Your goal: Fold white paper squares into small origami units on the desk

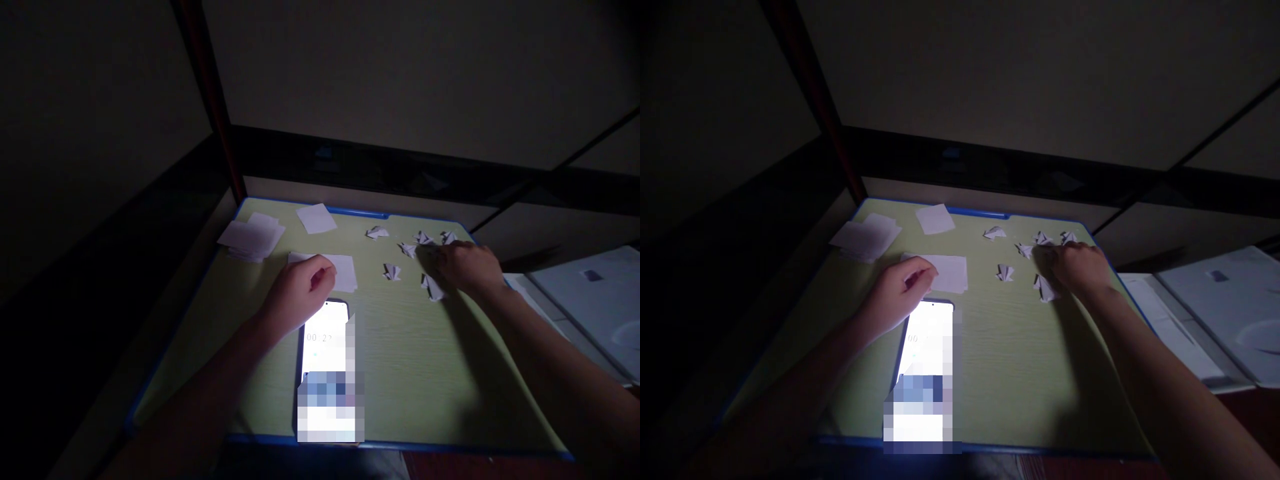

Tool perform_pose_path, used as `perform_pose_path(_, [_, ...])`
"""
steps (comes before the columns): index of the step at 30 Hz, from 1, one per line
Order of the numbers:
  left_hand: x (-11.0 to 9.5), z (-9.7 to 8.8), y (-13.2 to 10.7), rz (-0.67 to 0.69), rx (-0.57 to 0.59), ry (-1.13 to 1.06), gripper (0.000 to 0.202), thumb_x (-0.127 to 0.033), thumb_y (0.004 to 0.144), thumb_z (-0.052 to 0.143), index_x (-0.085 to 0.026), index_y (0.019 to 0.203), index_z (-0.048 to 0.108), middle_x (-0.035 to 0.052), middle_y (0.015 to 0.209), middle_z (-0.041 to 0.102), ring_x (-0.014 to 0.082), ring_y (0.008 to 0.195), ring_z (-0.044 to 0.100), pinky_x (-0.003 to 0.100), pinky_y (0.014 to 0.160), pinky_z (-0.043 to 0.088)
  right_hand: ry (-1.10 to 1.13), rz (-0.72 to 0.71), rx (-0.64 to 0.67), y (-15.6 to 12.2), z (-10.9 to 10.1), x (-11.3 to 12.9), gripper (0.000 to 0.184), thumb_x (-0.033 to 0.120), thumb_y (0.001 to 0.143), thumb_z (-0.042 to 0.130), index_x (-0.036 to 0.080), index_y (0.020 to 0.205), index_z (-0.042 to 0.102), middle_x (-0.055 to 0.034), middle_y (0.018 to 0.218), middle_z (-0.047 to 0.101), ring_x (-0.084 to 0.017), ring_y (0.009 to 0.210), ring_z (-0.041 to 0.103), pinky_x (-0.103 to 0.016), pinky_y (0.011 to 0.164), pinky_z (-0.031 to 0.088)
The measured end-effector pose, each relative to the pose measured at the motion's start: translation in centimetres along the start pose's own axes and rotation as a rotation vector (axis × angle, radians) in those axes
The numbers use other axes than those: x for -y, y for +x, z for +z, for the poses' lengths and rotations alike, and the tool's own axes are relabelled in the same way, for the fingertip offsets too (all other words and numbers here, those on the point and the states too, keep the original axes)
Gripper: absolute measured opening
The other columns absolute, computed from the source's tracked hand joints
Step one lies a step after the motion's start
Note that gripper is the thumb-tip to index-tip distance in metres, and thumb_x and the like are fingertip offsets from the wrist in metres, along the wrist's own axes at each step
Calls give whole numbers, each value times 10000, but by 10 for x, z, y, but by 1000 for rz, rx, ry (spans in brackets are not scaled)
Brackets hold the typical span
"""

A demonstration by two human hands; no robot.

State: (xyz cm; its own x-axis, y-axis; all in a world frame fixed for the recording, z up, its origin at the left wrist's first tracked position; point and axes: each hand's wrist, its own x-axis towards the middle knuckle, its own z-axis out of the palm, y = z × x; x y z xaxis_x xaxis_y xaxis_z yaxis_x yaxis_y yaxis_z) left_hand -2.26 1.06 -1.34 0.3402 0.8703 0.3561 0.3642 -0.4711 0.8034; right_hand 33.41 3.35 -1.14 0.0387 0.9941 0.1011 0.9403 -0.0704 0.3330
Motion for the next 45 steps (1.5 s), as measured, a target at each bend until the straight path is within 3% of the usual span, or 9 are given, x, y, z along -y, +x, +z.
perform_pose_path(6, [3,-16,8,32,-122,183,65,-190,837,551,-169,842,612,1,695,643,107,611,569,215,573,403,30,-4,0,-3,-9,-6,307,269,863,480,101,965,715,-241,902,701,-337,862,650,-414,722,413])
perform_pose_path(11, [7,-46,15,-90,-242,382,121,-214,844,505,-171,801,610,13,742,659,118,617,565,227,599,392,115,31,-97,-13,-27,1,368,220,884,432,94,1133,672,-238,1102,670,-361,1008,611,-450,809,439])
perform_pose_path(15, [15,-59,13,-284,-10,536,210,-287,884,451,-187,859,633,44,831,690,162,743,607,241,630,380,237,-51,-130,-21,-45,37,367,274,896,431,158,1161,657,-149,1129,675,-295,1032,612,-394,893,453])
perform_pose_path(17, [18,-58,10,-348,128,605,201,-302,862,484,-191,908,645,59,853,699,175,742,612,249,613,356,488,-185,-41,-22,-54,66,386,302,886,465,132,1191,630,-165,1170,647,-293,1073,598,-400,949,436])
perform_pose_path(21, [18,-49,5,-369,209,652,199,-336,797,562,-161,756,646,100,789,689,192,664,589,265,557,285,669,-467,130,-17,-67,122,692,469,787,627,144,1379,476,-149,1369,528,-277,1201,533,-371,1037,394])
perform_pose_path(24, [15,-46,4,-387,215,657,262,-361,819,529,-155,709,649,110,757,687,189,635,581,269,552,270,677,-542,192,-7,-69,148,854,525,716,687,148,1432,413,-144,1448,464,-285,1288,469,-374,1069,363])
perform_pose_path(30, [9,-43,5,-392,220,596,309,-371,847,503,-157,704,673,94,747,694,175,655,579,258,569,298,610,-545,235,9,-73,158,771,388,714,697,151,1405,448,-161,1416,496,-325,1325,415,-432,1077,319])
perform_pose_path(41, [20,-35,21,-444,267,477,289,-343,804,499,-152,644,645,37,569,605,152,539,527,249,510,282,433,-415,469,27,-96,164,931,411,452,839,161,1286,508,-174,1282,535,-370,1203,504,-441,927,455])
perform_pose_path(45, [24,-33,26,-483,273,437,276,-327,781,515,-146,610,634,25,508,569,148,491,525,248,491,302,408,-366,486,25,-104,166,917,365,450,840,178,1279,496,-168,1314,508,-371,1229,489,-433,907,471])
